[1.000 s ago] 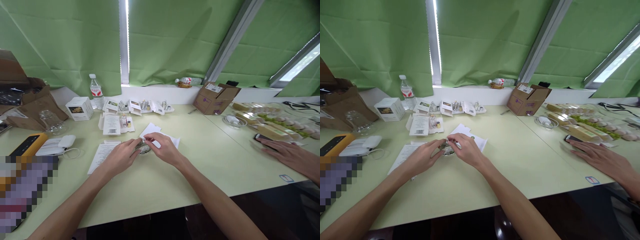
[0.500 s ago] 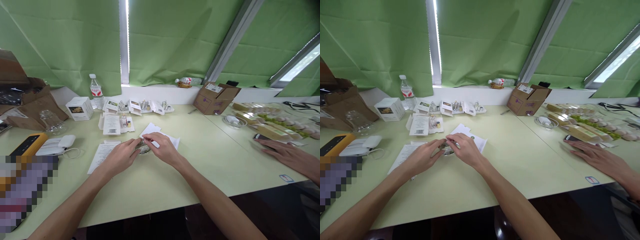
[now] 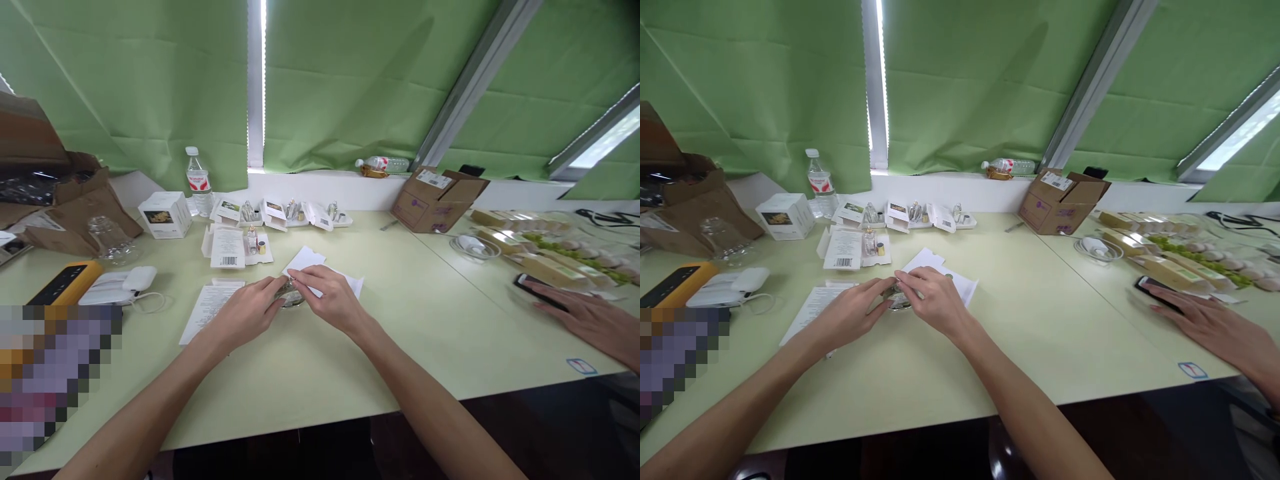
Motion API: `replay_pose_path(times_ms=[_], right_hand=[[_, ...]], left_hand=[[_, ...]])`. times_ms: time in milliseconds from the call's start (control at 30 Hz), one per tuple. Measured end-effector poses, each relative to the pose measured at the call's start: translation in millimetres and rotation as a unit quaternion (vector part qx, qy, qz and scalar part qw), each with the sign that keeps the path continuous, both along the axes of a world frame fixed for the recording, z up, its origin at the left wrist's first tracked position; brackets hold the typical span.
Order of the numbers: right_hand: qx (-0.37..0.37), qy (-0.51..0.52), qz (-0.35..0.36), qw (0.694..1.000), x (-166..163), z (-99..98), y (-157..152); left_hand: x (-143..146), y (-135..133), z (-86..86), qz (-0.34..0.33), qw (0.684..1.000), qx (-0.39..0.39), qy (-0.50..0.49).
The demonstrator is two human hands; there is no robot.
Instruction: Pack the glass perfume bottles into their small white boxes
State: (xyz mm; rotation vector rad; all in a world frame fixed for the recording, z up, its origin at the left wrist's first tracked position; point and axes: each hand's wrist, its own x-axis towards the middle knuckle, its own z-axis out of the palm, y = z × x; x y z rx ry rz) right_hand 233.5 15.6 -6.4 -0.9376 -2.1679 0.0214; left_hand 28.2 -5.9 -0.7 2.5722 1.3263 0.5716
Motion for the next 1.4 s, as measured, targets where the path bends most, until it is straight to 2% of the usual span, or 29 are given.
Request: replay_pose_path(times_ms=[267, 733, 1400], right_hand=[[0.036, -0.032, -0.015, 0.999, -2, 0.7, -2], [0.048, -0.057, -0.025, 0.997, -5, 1.5, -5], [-0.028, 0.075, -0.007, 0.997, -11, 5.2, -7]], left_hand=[[0, 1, -1.4, 0.002, 1.000, -0.006, -0.007], [0, 0, -0.8, 0.006, 1.000, -0.007, -0.009], [-1, 0, -0.5, 0.007, 1.000, 0.006, 0.005]])
